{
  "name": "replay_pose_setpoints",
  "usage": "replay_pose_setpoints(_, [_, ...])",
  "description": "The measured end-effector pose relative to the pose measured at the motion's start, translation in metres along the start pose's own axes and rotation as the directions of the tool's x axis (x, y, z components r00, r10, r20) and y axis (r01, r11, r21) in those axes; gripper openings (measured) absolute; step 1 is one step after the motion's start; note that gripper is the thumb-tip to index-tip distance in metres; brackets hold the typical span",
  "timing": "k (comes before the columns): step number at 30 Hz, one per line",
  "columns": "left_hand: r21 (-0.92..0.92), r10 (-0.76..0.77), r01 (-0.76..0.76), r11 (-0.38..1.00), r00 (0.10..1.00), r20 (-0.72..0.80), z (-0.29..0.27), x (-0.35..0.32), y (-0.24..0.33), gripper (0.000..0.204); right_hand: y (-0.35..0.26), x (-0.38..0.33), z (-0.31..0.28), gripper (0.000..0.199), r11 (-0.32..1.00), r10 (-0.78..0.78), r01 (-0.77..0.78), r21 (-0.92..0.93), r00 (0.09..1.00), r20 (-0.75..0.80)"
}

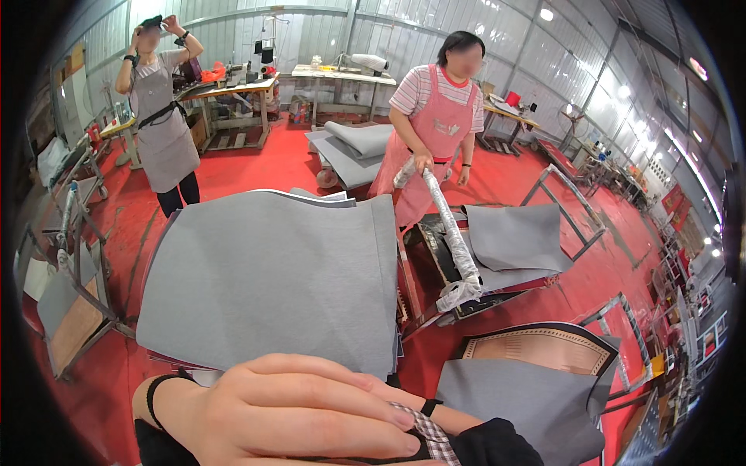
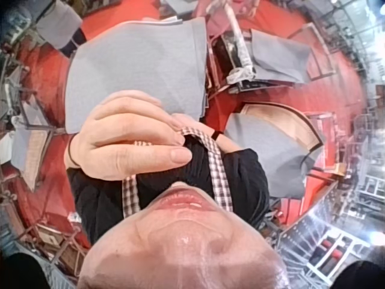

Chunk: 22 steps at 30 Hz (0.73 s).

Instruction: Sorts and stacks various rubber or foam floor mats onto separate piles.

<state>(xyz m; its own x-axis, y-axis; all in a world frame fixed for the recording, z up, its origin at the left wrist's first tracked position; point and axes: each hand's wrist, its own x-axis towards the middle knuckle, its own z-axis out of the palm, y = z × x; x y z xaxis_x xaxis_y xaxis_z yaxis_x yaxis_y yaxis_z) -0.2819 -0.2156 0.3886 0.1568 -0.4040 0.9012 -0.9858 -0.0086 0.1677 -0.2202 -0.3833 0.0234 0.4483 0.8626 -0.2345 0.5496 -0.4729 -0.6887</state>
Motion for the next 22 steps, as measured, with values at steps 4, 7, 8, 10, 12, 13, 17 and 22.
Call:
replay_pose_setpoints(4, [-0.081,-0.158,0.184,0.980,0.954,0.253,-0.018,-0.017,0.005,0.027,0.008,0.003,0.006,0.030,1.000,-0.021,0.021,0.016,1.000,-0.002])
replay_pose_setpoints(7, [0.556,0.735,-0.485,0.675,0.501,-0.456,0.054,0.004,-0.069,0.026,0.009,0.007,0.007,0.030,1.000,-0.014,0.014,0.006,1.000,0.015])
replay_pose_setpoints(8, [0.548,0.735,-0.491,0.677,0.497,-0.461,0.041,0.006,-0.054,0.026,0.014,0.007,0.010,0.030,1.000,-0.008,0.008,0.007,1.000,0.005])
replay_pose_setpoints(10, [-0.004,0.005,-0.005,1.000,1.000,0.010,0.002,-0.005,-0.007,0.027,0.023,0.008,0.016,0.029,0.998,-0.055,0.056,0.018,0.998,-0.032])
replay_pose_setpoints(12, [0.120,0.240,-0.211,0.970,0.902,-0.359,0.043,-0.006,-0.036,0.027,0.006,0.009,0.001,0.029,0.997,-0.077,0.077,0.020,0.997,0.016])
replay_pose_setpoints(13, [0.292,0.457,-0.354,0.889,0.627,-0.631,0.059,-0.003,-0.048,0.027,0.001,0.007,-0.007,0.029,0.995,-0.093,0.091,0.030,0.995,0.046])
replay_pose_setpoints(17, [0.046,-0.002,-0.002,0.999,0.997,0.076,-0.006,-0.009,-0.006,0.027,0.007,0.010,0.000,0.028,1.000,-0.031,0.031,0.003,0.999,0.043])
replay_pose_setpoints(22, [0.034,-0.260,0.258,0.966,0.962,0.087,-0.014,-0.009,0.013,0.026,0.011,0.019,0.008,0.029,0.999,-0.034,0.030,0.037,0.995,0.095])
